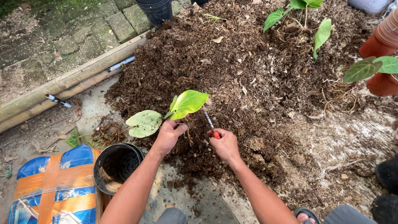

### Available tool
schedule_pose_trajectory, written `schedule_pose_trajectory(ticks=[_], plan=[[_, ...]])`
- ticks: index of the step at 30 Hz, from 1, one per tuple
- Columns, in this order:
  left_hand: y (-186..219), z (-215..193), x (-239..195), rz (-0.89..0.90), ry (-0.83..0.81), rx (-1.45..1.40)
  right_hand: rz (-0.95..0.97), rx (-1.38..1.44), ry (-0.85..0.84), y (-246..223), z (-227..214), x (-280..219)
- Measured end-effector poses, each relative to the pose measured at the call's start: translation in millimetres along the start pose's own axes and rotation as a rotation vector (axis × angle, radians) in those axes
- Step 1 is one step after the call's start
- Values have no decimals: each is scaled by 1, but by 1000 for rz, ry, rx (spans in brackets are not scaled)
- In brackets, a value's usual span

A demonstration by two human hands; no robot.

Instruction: The person takes plants out of small plastic pots, removes excess soil and loose roots by hand and using shears, and then places them into new pots while adding fresh soil from a large pile.

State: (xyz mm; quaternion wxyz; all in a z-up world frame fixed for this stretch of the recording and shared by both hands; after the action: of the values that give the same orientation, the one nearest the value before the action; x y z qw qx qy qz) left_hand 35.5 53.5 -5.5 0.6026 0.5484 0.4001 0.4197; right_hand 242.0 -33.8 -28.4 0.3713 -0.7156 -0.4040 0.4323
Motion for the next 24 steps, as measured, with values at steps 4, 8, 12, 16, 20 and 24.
schedule_pose_trajectory(ticks=[4,8,12,16,20,24], plan=[[2,-5,2,4,17,-13,87,276,-52,7,5,-3],[15,-11,-1,53,81,58,176,154,-48,22,14,-15],[37,-1,-6,180,189,384,-58,437,124,13,14,-19],[43,17,-12,186,161,469,-57,642,164,11,13,-11],[41,19,-3,176,149,407,2,62,183,4,0,-9],[26,13,-3,141,79,391,-190,-314,178,-6,-9,-8]])
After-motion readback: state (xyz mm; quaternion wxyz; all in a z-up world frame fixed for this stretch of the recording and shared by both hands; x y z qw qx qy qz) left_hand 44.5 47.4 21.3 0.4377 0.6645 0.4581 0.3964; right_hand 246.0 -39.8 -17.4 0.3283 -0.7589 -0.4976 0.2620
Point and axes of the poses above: each hand's wrist, its own x-axis towards the middle knuckle, its own z-axis out of the palm, y = z × x, the point moved 7 cm from there along x, towards the middle knuckle, and after that the axes turned 5 degrees about y, right-handed, at the moved point
